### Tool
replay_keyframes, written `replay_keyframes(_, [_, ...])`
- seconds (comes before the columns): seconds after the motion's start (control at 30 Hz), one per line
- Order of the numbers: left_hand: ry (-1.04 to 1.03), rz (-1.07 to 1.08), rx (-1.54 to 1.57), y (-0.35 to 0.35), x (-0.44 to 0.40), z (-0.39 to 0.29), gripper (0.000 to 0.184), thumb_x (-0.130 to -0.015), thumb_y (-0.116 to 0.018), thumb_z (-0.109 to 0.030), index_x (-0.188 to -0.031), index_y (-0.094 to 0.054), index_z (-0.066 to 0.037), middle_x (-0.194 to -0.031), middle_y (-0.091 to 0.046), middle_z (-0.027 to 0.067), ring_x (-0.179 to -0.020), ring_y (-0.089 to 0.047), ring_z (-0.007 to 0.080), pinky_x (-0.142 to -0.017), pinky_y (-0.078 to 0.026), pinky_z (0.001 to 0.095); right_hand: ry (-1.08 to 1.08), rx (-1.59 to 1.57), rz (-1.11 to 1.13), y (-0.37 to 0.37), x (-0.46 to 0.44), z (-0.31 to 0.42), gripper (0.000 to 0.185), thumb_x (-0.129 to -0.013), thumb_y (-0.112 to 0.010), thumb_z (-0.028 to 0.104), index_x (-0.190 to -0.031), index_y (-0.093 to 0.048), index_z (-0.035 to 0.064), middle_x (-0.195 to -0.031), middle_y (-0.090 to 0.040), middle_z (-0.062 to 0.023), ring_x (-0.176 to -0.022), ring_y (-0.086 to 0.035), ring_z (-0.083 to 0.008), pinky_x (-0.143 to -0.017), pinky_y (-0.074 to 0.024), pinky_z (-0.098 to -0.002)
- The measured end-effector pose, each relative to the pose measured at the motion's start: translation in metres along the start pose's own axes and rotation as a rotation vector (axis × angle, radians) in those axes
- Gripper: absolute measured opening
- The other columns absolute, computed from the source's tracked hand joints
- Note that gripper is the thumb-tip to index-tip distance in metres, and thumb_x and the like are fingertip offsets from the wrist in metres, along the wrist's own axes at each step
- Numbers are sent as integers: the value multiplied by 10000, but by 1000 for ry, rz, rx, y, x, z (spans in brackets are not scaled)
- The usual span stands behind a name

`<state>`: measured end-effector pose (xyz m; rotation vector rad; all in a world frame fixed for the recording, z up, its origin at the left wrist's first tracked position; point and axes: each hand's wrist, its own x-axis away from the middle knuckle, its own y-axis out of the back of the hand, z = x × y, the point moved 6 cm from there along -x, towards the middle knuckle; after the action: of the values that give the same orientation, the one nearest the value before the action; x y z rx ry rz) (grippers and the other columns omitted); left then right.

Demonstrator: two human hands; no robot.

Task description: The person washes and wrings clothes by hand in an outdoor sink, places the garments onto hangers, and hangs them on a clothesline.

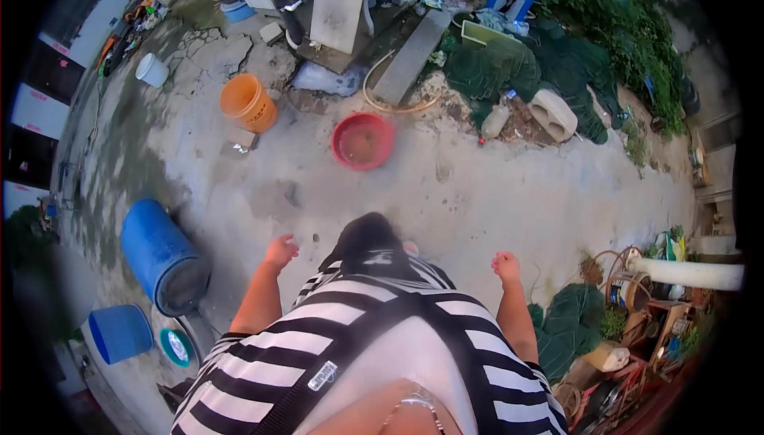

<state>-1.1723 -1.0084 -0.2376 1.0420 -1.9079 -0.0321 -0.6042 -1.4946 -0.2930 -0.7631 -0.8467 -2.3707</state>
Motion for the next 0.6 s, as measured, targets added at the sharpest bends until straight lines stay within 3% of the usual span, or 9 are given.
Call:
replay_keyframes(0.13, [-19,-55,100,-8,-87,-60,482,-937,-614,-152,-1393,-533,-20,-960,-737,124,-750,-699,185,-649,-533,327,111,15,-37,-7,-107,140,194,-1005,-502,124,-1111,-634,30,-859,-677,-55,-688,-630,-121,-578,-506,-261])
replay_keyframes(0.2, [89,-47,125,-14,-147,-65,487,-926,-616,-144,-1391,-535,-23,-945,-738,120,-729,-696,186,-621,-528,334,233,27,-47,-22,-163,181,188,-1013,-508,130,-1111,-635,33,-864,-677,-53,-695,-628,-118,-583,-504,-260])
replay_keyframes(0.27, [129,-52,177,-19,-202,-113,490,-917,-614,-134,-1389,-538,-26,-932,-739,115,-710,-693,188,-594,-522,338,331,0,-8,-39,-204,227,185,-1018,-526,144,-1113,-637,31,-861,-680,-54,-698,-631,-116,-585,-507,-261])
replay_keyframes(0.3, [128,-55,201,-21,-217,-137,491,-912,-612,-128,-1387,-540,-27,-926,-739,113,-701,-692,190,-582,-519,337,346,-35,34,-46,-212,236,187,-1020,-541,155,-1115,-639,28,-856,-682,-55,-697,-635,-117,-584,-511,-262])
replay_keyframes(0.37, [121,-35,275,-24,-244,-199,475,-898,-600,-111,-1363,-561,-18,-918,-737,111,-704,-693,190,-593,-527,335,381,213,65,-55,-239,251,203,-1017,-561,174,-1118,-645,19,-834,-688,-61,-678,-644,-123,-571,-522,-270])
replay_keyframes(0.4, [68,-43,235,-23,-264,-241,470,-897,-597,-115,-1355,-569,-14,-919,-738,110,-711,-694,188,-604,-532,334,509,250,100,-56,-266,244,218,-1014,-572,188,-1120,-648,13,-826,-699,-69,-677,-662,-132,-563,-534,-277])
replay_keyframes(0.47, [-10,-61,133,-18,-300,-304,459,-896,-592,-121,-1340,-583,-7,-922,-738,109,-723,-696,183,-626,-541,330,264,249,169,-53,-253,293,227,-1021,-550,189,-1136,-647,18,-858,-717,-92,-719,-694,-152,-575,-549,-293])
replay_keyframes(0.53, [-91,-90,10,-15,-344,-358,443,-908,-560,-131,-1336,-603,-26,-954,-749,127,-786,-718,200,-729,-560,331,70,143,131,-43,-273,306,231,-1022,-540,183,-1146,-644,18,-857,-717,-91,-731,-697,-153,-586,-560,-309])
replay_keyframes(0.6, [-135,-108,-92,-18,-390,-400,429,-916,-549,-133,-1330,-615,-47,-961,-755,134,-813,-727,212,-775,-562,335,-14,30,93,-34,-287,326,242,-1014,-562,192,-1162,-648,20,-888,-728,-100,-763,-707,-178,-642,-575,-327])
